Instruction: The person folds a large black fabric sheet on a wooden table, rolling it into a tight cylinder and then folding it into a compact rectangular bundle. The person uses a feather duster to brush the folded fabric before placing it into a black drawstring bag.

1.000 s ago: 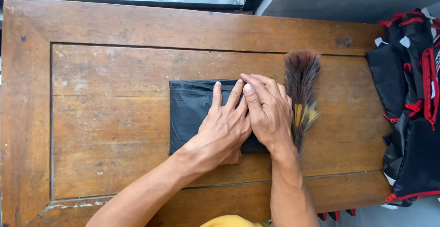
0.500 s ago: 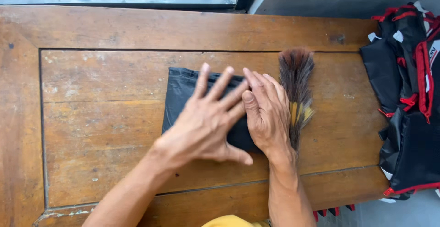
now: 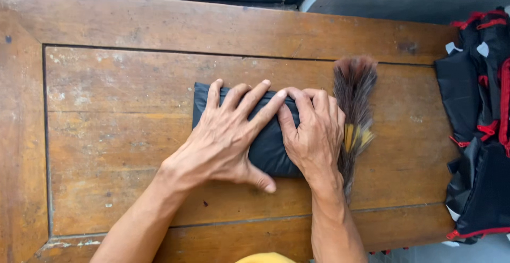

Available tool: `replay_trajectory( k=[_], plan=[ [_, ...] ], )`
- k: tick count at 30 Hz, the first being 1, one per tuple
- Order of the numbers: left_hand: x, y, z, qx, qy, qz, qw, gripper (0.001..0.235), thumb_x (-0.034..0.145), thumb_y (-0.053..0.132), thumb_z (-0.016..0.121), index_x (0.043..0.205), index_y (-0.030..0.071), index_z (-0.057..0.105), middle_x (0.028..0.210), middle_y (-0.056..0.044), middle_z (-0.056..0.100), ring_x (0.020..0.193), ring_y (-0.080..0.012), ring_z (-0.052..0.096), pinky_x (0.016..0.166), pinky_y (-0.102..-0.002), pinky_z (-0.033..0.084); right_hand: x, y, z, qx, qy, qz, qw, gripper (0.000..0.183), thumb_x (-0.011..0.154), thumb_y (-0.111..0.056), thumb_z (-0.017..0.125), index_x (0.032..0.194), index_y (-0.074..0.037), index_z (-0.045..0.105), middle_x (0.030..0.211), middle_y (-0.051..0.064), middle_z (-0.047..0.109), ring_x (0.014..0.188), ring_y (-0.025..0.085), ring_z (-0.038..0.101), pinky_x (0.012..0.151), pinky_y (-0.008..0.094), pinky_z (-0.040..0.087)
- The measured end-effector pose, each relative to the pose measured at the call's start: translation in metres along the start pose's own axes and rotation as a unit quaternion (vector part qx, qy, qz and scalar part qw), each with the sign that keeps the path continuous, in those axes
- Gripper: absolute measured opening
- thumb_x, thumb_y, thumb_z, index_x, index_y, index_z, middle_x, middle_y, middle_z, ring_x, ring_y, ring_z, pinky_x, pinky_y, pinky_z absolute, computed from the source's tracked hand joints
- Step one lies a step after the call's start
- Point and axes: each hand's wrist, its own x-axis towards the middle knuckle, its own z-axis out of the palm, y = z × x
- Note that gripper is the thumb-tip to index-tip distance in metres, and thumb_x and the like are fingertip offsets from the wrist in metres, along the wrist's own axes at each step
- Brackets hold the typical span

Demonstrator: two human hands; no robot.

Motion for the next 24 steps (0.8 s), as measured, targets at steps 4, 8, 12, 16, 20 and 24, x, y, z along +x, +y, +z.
replay_trajectory(
  k=[4,8,12,16,20,24],
  plan=[
    [-0.003,-0.002,0.001,0.036,-0.031,0.022,0.999,0.158,0.03,0.092,0.084,0.152,0.016,0.018,0.152,-0.018,0.025,0.126,-0.0371,0.036,0.102,-0.064,0.023,-0.006,0.003,-0.007,0.04,0.013,-0.007,0.999,0.042,0.096,-0.043,0.048,0.126,-0.015,0.059,0.111,0.009,0.058,0.102,0.03,0.055,0.087,0.042,0.04],
    [0.001,-0.007,0.004,0.008,-0.022,0.022,0.999,0.148,0.04,0.092,0.077,0.15,0.011,0.021,0.149,-0.019,0.029,0.126,-0.0391,0.034,0.102,-0.065,0.022,-0.022,0.005,-0.034,0.129,-0.008,-0.095,0.987,0.052,0.082,-0.043,0.063,0.122,-0.012,0.049,0.134,0.012,0.049,0.137,0.035,0.039,0.115,0.059,0.012],
    [-0.002,-0.008,0.004,0.009,-0.01,0.03,0.999,0.145,0.042,0.103,0.063,0.149,0.012,0.025,0.146,-0.018,0.034,0.123,-0.0377,0.038,0.098,-0.062,0.027,-0.045,0.009,-0.043,0.091,-0.125,-0.214,0.964,0.075,0.071,-0.045,0.078,0.129,-0.018,0.039,0.147,0.014,0.034,0.144,0.038,0.027,0.114,0.069,0.007],
    [0.003,-0.01,0.001,0.013,0.002,0.031,0.999,0.151,0.037,0.103,0.063,0.146,0.005,0.028,0.141,-0.014,0.041,0.118,-0.0339,0.044,0.094,-0.06,0.03,-0.049,0.005,-0.027,0.069,-0.053,-0.218,0.972,0.063,0.078,-0.039,0.074,0.127,-0.015,0.042,0.143,0.013,0.041,0.139,0.037,0.037,0.115,0.068,0.015],
    [0.005,-0.011,-0.005,-0.017,0.051,0.023,0.998,0.132,0.047,0.099,0.05,0.13,-0.003,0.039,0.128,-0.015,0.054,0.105,-0.0323,0.052,0.088,-0.05,0.034,-0.05,-0.002,-0.02,0.054,0.001,-0.216,0.975,0.04,0.091,-0.039,0.056,0.119,-0.012,0.047,0.138,0.014,0.045,0.135,0.037,0.042,0.113,0.068,0.019],
    [0.003,-0.012,-0.003,-0.045,0.076,0.018,0.996,0.108,0.055,0.092,0.053,0.116,0.003,0.048,0.121,-0.014,0.057,0.097,-0.0312,0.055,0.086,-0.047,0.034,-0.047,-0.005,-0.017,0.051,0.005,-0.193,0.98,0.039,0.088,-0.032,0.057,0.117,-0.009,0.047,0.136,0.013,0.048,0.133,0.036,0.044,0.113,0.066,0.022]
  ],
)
